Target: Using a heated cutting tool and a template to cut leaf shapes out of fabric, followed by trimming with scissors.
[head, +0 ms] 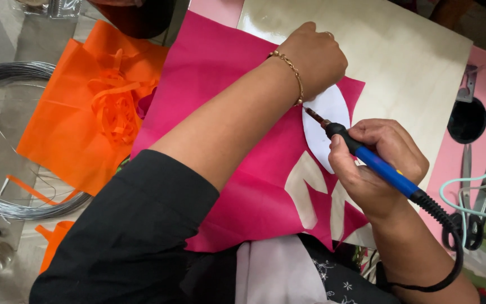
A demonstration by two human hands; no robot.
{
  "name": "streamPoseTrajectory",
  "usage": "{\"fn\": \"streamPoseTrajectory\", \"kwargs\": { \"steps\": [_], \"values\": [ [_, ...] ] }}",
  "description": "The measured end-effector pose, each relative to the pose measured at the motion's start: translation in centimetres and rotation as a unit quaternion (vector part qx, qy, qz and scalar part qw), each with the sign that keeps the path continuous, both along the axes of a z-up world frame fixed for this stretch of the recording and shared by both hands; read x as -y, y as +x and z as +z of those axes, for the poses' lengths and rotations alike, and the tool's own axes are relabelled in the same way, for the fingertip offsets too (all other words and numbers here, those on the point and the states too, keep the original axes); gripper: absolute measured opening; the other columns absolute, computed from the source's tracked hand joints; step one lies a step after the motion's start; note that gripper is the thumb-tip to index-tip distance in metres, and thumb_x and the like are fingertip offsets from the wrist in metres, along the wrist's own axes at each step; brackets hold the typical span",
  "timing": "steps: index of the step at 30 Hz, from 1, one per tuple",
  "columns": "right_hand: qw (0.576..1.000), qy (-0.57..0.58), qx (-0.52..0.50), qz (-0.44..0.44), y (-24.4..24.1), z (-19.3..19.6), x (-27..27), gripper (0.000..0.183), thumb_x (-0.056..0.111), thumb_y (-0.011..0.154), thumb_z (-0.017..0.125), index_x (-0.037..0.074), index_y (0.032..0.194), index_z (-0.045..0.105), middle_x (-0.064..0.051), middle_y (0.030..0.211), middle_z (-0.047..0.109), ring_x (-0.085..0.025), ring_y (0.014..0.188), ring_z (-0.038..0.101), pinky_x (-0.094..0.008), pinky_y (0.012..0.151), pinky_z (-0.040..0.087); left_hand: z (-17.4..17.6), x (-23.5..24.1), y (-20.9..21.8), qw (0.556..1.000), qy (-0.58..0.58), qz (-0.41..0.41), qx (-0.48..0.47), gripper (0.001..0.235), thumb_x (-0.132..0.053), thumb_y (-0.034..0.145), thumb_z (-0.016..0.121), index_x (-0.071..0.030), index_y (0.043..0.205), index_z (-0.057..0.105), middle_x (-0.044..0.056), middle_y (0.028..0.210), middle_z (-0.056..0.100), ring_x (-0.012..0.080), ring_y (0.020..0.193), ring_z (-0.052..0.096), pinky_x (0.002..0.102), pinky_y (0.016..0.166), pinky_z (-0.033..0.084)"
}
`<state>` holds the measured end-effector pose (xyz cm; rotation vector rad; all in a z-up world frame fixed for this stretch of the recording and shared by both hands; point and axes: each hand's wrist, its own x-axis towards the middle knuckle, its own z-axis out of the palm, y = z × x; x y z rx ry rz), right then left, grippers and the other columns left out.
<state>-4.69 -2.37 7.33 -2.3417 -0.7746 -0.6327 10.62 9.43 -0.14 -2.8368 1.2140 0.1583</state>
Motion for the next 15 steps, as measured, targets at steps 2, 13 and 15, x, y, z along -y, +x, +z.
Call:
{"fn": "streamPoseTrajectory", "kwargs": {
  "steps": [2,13,15],
  "values": [
    [1.000,0.001,-0.001,0.003,0.0,0.0,0.0,0.022,-0.012,0.078,0.073,-0.009,0.077,0.051,-0.022,0.074,0.059,-0.033,0.069,0.061,-0.037,0.065,0.050,-0.1,0.0,0.0,1.000,-0.011,0.001,0.002,0.022,-0.005,0.075,0.058,-0.025,0.078,0.065,-0.001,0.082,0.066,0.0230,0.087,0.057,0.042,0.076,0.039],
    [1.000,-0.003,-0.024,0.006,0.0,1.0,-0.4,0.020,-0.010,0.077,0.074,-0.009,0.076,0.054,-0.022,0.075,0.060,-0.030,0.069,0.060,-0.036,0.066,0.050,0.8,0.0,-0.4,1.000,-0.002,0.001,-0.006,0.021,-0.007,0.080,0.055,-0.026,0.081,0.065,-0.001,0.085,0.066,0.0235,0.084,0.059,0.043,0.083,0.038],
    [0.999,-0.009,-0.033,0.005,-0.1,1.3,-0.6,0.020,-0.011,0.077,0.073,-0.008,0.075,0.053,-0.021,0.075,0.060,-0.029,0.068,0.059,-0.035,0.065,0.049,1.3,-0.1,-0.7,1.000,0.015,0.002,-0.014,0.020,-0.007,0.080,0.056,-0.025,0.082,0.064,-0.001,0.086,0.066,0.0234,0.085,0.059,0.044,0.085,0.037]
  ]
}}
